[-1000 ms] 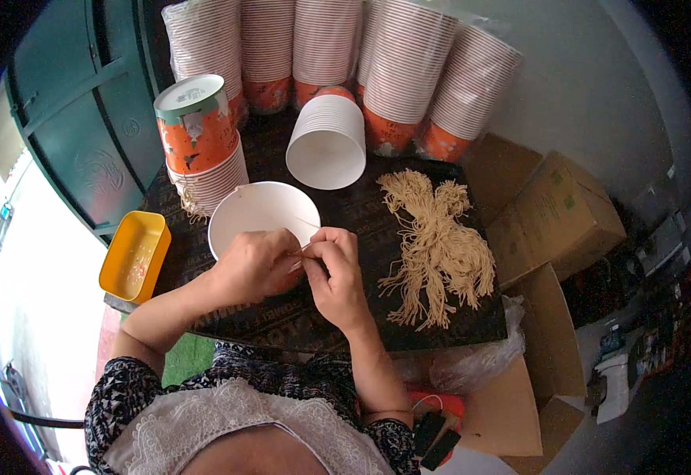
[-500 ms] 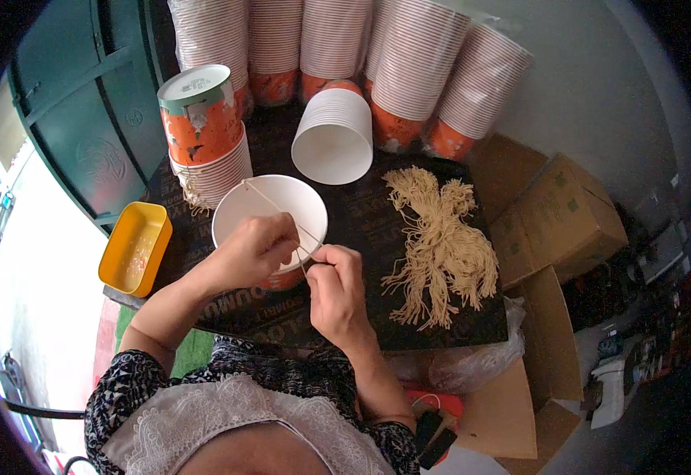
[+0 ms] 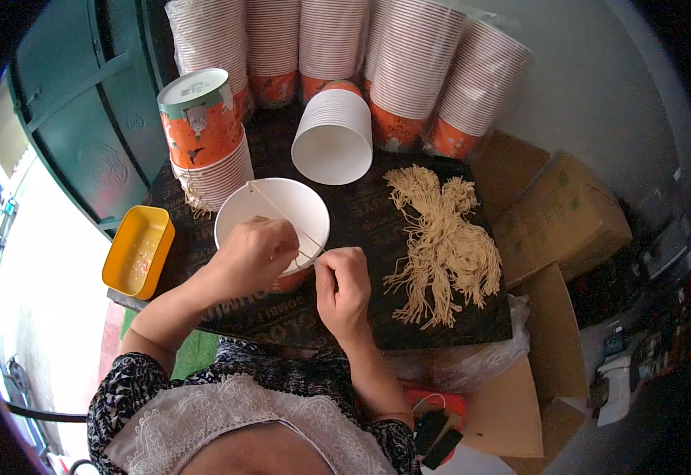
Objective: Attaching thin strings to paper buckets to form handles.
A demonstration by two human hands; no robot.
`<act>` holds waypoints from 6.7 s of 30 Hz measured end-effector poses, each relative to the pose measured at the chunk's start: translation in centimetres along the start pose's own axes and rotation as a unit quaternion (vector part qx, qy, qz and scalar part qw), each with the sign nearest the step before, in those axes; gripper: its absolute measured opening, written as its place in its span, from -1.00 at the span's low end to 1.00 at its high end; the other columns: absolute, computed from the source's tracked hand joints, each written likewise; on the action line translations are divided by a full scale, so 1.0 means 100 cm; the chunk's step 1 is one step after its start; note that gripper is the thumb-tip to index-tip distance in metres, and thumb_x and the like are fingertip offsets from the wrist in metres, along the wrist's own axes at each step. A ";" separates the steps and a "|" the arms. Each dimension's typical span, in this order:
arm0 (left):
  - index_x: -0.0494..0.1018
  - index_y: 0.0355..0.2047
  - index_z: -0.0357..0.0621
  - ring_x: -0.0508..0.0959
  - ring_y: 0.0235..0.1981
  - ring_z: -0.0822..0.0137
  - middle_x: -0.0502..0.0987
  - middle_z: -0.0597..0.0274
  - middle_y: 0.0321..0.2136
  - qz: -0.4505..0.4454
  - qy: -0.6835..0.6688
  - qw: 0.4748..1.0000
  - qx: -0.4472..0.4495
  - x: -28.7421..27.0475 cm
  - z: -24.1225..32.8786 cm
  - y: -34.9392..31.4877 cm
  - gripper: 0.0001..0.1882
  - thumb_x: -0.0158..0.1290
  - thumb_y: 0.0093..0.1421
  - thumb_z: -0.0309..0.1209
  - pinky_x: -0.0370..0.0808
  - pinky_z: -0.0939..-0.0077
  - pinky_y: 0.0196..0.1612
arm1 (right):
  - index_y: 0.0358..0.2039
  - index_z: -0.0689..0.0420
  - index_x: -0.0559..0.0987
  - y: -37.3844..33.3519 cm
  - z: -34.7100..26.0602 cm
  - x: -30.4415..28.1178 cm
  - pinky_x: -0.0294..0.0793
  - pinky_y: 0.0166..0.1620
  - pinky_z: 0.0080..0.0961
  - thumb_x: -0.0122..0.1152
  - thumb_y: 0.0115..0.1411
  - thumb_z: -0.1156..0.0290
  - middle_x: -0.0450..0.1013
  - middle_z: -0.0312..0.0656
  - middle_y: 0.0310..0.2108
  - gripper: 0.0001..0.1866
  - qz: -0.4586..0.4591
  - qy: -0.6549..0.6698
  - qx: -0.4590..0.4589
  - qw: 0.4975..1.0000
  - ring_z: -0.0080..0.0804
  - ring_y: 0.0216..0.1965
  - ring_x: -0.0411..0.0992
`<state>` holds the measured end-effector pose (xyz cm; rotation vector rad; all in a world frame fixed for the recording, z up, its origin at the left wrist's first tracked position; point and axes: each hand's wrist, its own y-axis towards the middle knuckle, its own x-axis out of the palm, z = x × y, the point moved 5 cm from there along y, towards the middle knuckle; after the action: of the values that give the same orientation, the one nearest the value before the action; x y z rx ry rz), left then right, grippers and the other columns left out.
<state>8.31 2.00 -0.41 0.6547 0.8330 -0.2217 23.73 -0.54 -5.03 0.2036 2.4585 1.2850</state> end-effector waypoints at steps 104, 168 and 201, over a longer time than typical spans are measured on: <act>0.46 -0.19 -0.21 0.46 -0.02 0.01 0.43 0.01 -0.10 0.146 0.026 0.988 0.030 -0.034 -0.011 -0.021 -0.66 0.26 0.03 -0.41 0.25 0.05 0.20 | -0.19 0.14 0.52 -0.014 -0.014 0.000 0.31 -0.19 -0.34 0.32 0.03 0.57 0.30 -0.17 -0.35 -0.70 -0.062 -0.011 0.008 0.998 -0.21 -0.30 0.32; 0.42 -0.35 -0.21 0.50 -0.28 0.12 0.46 0.11 -0.37 0.184 0.264 0.944 0.074 -0.274 -0.090 0.090 -0.94 0.07 0.16 -0.55 0.45 0.27 -0.19 | -0.36 0.28 0.57 -0.091 0.053 -0.008 0.37 -0.40 -0.62 -0.04 0.35 0.46 0.45 -0.31 -0.46 -0.76 0.033 0.231 0.354 0.906 -0.64 -0.48 0.33; 0.48 -0.37 -0.21 0.50 -0.23 0.02 0.51 0.03 -0.36 0.105 0.236 0.966 0.013 -0.215 -0.139 0.065 -0.95 0.12 0.14 -0.52 0.47 0.22 -0.14 | -0.35 0.30 0.56 -0.093 0.049 -0.008 0.37 -0.39 -0.65 -0.04 0.33 0.54 0.46 -0.28 -0.40 -0.80 0.021 0.213 0.336 0.917 -0.64 -0.46 0.34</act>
<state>-11.69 14.26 11.66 0.8292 1.2091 0.1239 26.71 -2.41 -15.01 0.1563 3.2133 0.4678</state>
